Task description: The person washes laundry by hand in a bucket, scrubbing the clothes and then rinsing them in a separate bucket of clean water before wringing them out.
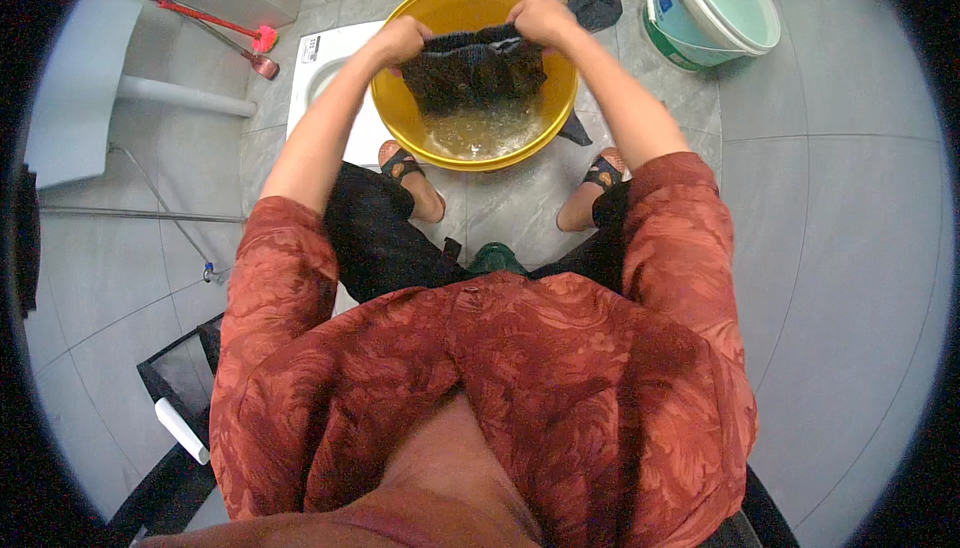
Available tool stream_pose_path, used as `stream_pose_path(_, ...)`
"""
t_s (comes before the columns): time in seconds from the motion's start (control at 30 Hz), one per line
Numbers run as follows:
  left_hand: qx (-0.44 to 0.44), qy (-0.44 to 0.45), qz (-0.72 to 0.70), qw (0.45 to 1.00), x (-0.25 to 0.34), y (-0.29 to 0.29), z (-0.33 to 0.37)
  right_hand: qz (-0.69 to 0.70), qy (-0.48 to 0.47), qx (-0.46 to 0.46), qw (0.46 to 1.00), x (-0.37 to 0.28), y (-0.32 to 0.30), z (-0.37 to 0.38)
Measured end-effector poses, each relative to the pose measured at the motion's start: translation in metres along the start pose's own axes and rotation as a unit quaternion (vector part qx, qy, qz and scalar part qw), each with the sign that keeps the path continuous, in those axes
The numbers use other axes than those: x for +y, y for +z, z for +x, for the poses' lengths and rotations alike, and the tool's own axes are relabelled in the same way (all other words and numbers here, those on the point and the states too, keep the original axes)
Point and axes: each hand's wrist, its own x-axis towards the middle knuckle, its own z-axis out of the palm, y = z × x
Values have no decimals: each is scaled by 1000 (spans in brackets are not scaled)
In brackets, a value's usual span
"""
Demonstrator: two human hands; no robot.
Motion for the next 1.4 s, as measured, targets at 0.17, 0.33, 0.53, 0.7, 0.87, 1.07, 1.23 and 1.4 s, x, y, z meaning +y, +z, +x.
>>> stream_pose_path(0.17, 50, 89, -238, 966, 42, -58, -66, 297, -18, 4, 955, -45, -69, -55)
stream_pose_path(0.33, 40, 92, -557, 825, 51, -58, -63, 516, -92, -28, 851, -68, -49, -65)
stream_pose_path(0.53, -135, 6, -673, 727, 34, 42, -38, 434, 113, -185, 875, -30, 48, -25)
stream_pose_path(0.7, -200, -80, -722, 657, 15, 107, 9, 492, 295, -19, 819, 50, 145, 44)
stream_pose_path(0.87, -72, -169, -719, 670, -11, 82, 9, 387, 151, 101, 904, 11, 100, 31)
stream_pose_path(1.07, -126, -124, -846, 502, -14, 101, 33, 240, -33, 146, 959, -60, 123, -43)
stream_pose_path(1.23, -131, -52, -834, 534, -19, 107, 35, 145, -56, 180, 971, -78, 119, -95)
stream_pose_path(1.4, 84, -92, -765, 632, -37, 154, 89, 196, 20, 234, 952, -50, 101, -26)
